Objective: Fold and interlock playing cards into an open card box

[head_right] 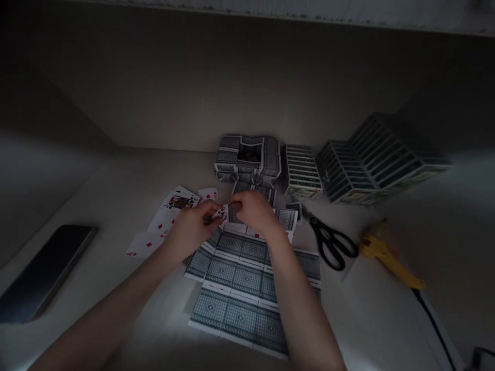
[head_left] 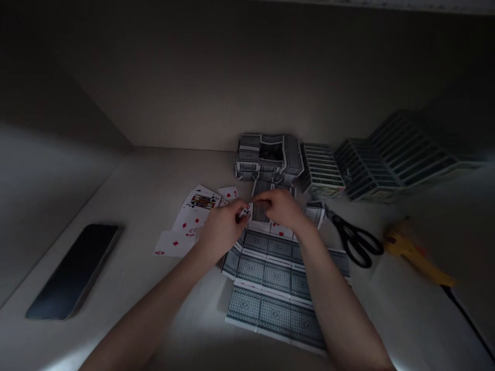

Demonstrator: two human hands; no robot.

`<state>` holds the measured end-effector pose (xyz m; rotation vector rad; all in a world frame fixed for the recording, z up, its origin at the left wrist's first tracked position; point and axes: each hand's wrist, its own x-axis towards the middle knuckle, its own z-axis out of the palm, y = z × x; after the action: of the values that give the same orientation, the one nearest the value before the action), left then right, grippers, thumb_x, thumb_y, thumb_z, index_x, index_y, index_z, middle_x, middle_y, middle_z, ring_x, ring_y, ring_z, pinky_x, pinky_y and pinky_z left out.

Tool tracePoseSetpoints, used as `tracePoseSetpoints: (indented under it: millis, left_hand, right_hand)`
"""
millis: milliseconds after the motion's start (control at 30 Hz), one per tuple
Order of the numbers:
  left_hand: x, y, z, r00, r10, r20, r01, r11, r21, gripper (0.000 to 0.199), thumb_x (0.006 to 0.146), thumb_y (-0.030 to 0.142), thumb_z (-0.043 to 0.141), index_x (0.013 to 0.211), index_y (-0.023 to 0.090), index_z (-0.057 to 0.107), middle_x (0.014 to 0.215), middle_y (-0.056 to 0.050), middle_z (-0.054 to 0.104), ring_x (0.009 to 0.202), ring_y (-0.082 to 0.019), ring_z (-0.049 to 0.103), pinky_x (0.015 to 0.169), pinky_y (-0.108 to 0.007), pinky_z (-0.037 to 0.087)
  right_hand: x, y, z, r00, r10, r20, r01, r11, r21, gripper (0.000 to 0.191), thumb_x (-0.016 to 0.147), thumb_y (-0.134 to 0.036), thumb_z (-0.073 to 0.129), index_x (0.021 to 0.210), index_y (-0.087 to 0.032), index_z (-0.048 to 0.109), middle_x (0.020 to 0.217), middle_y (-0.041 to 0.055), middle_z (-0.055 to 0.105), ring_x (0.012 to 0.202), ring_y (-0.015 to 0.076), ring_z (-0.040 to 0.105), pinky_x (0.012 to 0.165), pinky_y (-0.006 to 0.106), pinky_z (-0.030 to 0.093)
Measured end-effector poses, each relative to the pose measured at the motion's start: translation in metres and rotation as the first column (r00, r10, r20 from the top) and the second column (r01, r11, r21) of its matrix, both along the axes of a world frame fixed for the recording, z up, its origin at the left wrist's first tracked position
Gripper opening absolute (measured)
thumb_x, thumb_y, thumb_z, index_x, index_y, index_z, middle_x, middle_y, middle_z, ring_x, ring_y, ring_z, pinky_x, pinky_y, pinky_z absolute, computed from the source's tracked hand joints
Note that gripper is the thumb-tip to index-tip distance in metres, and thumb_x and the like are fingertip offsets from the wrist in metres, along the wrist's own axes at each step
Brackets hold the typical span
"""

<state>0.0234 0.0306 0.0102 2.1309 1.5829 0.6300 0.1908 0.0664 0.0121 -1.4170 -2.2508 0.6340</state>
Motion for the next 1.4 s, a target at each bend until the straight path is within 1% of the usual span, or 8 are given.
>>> tracePoseSetpoints:
  millis: [133,300,400,733,967,1133,1300,1400]
  left_hand:
    - [0.001,-0.001,0.001,0.999,0.001,-0.040,-0.003,0.999,-0.042,0.023,0.073,0.018,0.053,0.095,0.023,0.057,0.084,0.000,0.067,0.074,-0.015,0.063,0.061,-0.022,0.045]
    - [-0.001,0.000,0.002,1.000,-0.026,-0.009,0.026,0.999,-0.048,0.021,0.073,0.017,0.051,0.092,0.023,0.059,0.087,0.001,0.067,0.080,-0.015,0.063,0.068,-0.022,0.046]
    - [-0.002,0.000,0.003,0.999,-0.036,0.001,0.036,0.998,-0.051,0.021,0.074,0.018,0.050,0.092,0.023,0.059,0.087,0.001,0.067,0.080,-0.015,0.062,0.069,-0.022,0.047]
    - [-0.006,0.002,0.001,0.998,-0.070,-0.006,0.069,0.995,-0.069,0.025,0.074,0.016,0.050,0.095,0.023,0.062,0.088,0.001,0.068,0.080,-0.015,0.062,0.069,-0.023,0.047]
    - [-0.006,0.004,0.008,0.991,-0.136,-0.015,0.134,0.987,-0.092,0.026,0.074,0.015,0.049,0.095,0.022,0.064,0.092,0.000,0.068,0.081,-0.015,0.062,0.071,-0.024,0.046]
    - [-0.004,0.004,0.004,0.998,-0.065,-0.007,0.065,0.996,-0.069,0.021,0.077,0.017,0.048,0.089,0.022,0.065,0.087,0.000,0.069,0.077,-0.015,0.063,0.068,-0.024,0.045]
    - [-0.003,0.007,-0.007,0.995,0.038,0.088,-0.033,0.998,-0.051,0.020,0.076,0.019,0.050,0.093,0.020,0.062,0.087,0.000,0.068,0.079,-0.014,0.063,0.068,-0.022,0.045]
    - [-0.002,0.009,-0.007,0.996,0.027,0.081,-0.021,0.997,-0.069,0.017,0.077,0.020,0.050,0.087,0.019,0.063,0.082,-0.001,0.069,0.075,-0.014,0.063,0.065,-0.022,0.044]
  right_hand:
    - [0.003,0.002,-0.002,1.000,0.001,-0.014,-0.001,1.000,-0.002,0.032,0.068,-0.005,0.048,0.084,-0.022,0.069,0.085,0.0018,0.070,0.078,0.0158,0.063,0.069,0.023,0.043]
    - [0.009,0.004,-0.008,0.995,0.031,-0.100,-0.031,1.000,-0.003,0.032,0.068,-0.002,0.048,0.083,-0.021,0.069,0.081,0.0002,0.070,0.074,0.0135,0.063,0.067,0.021,0.043]
    - [0.012,0.005,-0.010,0.993,0.032,-0.118,-0.034,0.999,-0.011,0.030,0.069,-0.002,0.048,0.080,-0.020,0.069,0.078,-0.0003,0.070,0.073,0.0129,0.063,0.065,0.020,0.043]
    - [0.014,0.006,-0.011,0.988,0.014,-0.151,-0.018,1.000,-0.025,0.032,0.068,-0.001,0.048,0.079,-0.022,0.070,0.079,-0.0009,0.070,0.075,0.0131,0.063,0.069,0.022,0.045]
    - [0.013,0.005,-0.009,0.989,0.003,-0.146,-0.008,0.999,-0.035,0.033,0.068,0.000,0.047,0.080,-0.020,0.069,0.079,-0.0002,0.070,0.074,0.0128,0.063,0.068,0.022,0.045]
    - [0.014,0.003,-0.006,0.983,0.015,-0.184,-0.025,0.998,-0.052,0.029,0.068,-0.002,0.048,0.078,-0.019,0.069,0.077,0.0002,0.070,0.073,0.0132,0.063,0.066,0.022,0.044]
    - [0.015,0.002,-0.004,0.982,0.009,-0.186,-0.030,0.994,-0.107,0.025,0.068,-0.004,0.049,0.077,-0.018,0.068,0.076,0.0002,0.069,0.071,0.0129,0.062,0.064,0.021,0.043]
    - [0.014,0.002,-0.003,0.983,0.021,-0.181,-0.040,0.994,-0.106,0.025,0.068,-0.004,0.049,0.078,-0.018,0.068,0.075,0.0001,0.069,0.071,0.0125,0.061,0.063,0.021,0.043]
